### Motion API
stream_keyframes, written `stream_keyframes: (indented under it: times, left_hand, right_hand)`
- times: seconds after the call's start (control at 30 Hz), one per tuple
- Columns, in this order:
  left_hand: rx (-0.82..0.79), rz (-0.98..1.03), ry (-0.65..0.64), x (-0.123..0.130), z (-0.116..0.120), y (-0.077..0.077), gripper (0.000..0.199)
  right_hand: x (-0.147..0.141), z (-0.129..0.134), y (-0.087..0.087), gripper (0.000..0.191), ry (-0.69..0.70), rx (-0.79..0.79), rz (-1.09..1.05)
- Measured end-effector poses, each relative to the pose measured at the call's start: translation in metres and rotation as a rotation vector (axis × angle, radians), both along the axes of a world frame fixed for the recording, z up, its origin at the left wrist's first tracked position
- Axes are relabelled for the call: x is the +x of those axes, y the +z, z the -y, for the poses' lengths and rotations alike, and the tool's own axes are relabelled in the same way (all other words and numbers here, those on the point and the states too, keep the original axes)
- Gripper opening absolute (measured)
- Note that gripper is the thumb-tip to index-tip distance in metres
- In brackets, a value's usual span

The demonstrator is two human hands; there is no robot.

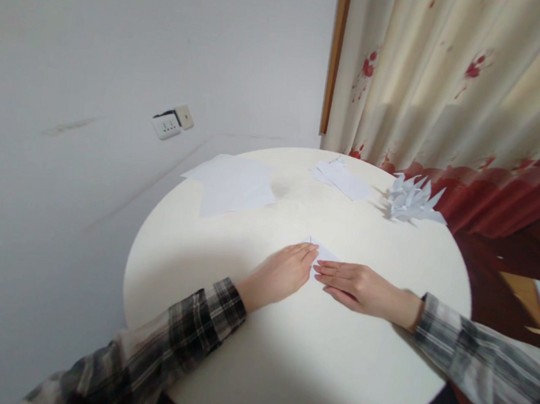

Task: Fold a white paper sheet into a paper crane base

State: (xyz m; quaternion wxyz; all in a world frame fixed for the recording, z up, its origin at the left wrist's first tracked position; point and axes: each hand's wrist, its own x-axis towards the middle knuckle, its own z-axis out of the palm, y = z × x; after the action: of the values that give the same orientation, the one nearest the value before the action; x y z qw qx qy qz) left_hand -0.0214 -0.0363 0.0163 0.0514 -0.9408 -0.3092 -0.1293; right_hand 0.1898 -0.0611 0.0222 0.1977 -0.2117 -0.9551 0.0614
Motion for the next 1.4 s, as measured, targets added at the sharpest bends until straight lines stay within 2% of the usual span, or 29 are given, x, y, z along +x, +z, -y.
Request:
stream_keyframes:
  times: [0.13,0.4,0.7,0.87,1.0,1.17,1.27,1.33,1.4]
  left_hand:
    - [0.044,-0.014,0.045,0.002,-0.002,0.002,0.035]
    - [-0.016,0.012,0.092,0.001,-0.002,0.012,0.029]
    - [-0.054,0.053,0.085,-0.003,-0.011,0.009,0.031]
    - [-0.054,0.092,0.137,-0.005,-0.011,0.004,0.033]
    - [-0.049,0.065,0.108,-0.004,-0.010,0.004,0.033]
    - [-0.081,0.011,0.070,-0.006,-0.009,0.007,0.034]
    - [-0.071,-0.007,0.078,-0.007,-0.004,0.008,0.035]
    - [-0.065,-0.022,0.083,-0.007,0.001,0.009,0.036]
    - [-0.059,-0.034,0.085,-0.007,0.006,0.009,0.037]
  right_hand:
    - [-0.002,0.001,0.002,0.032,0.016,0.006,0.008]
    - [-0.002,0.002,0.003,0.032,0.015,0.007,0.011]
    - [-0.001,0.000,0.002,0.033,0.019,-0.018,-0.011]
    - [-0.001,-0.001,0.002,0.032,0.025,-0.034,-0.029]
    - [-0.002,0.000,0.005,0.031,0.033,-0.081,-0.057]
    - [-0.003,-0.005,0.009,0.025,0.033,-0.225,-0.178]
    - [-0.003,-0.015,0.009,0.022,-0.075,-0.244,-0.234]
    - [-0.003,-0.025,0.008,0.021,-0.259,-0.240,-0.238]
    - [-0.004,-0.037,0.009,0.023,-0.432,-0.316,-0.199]
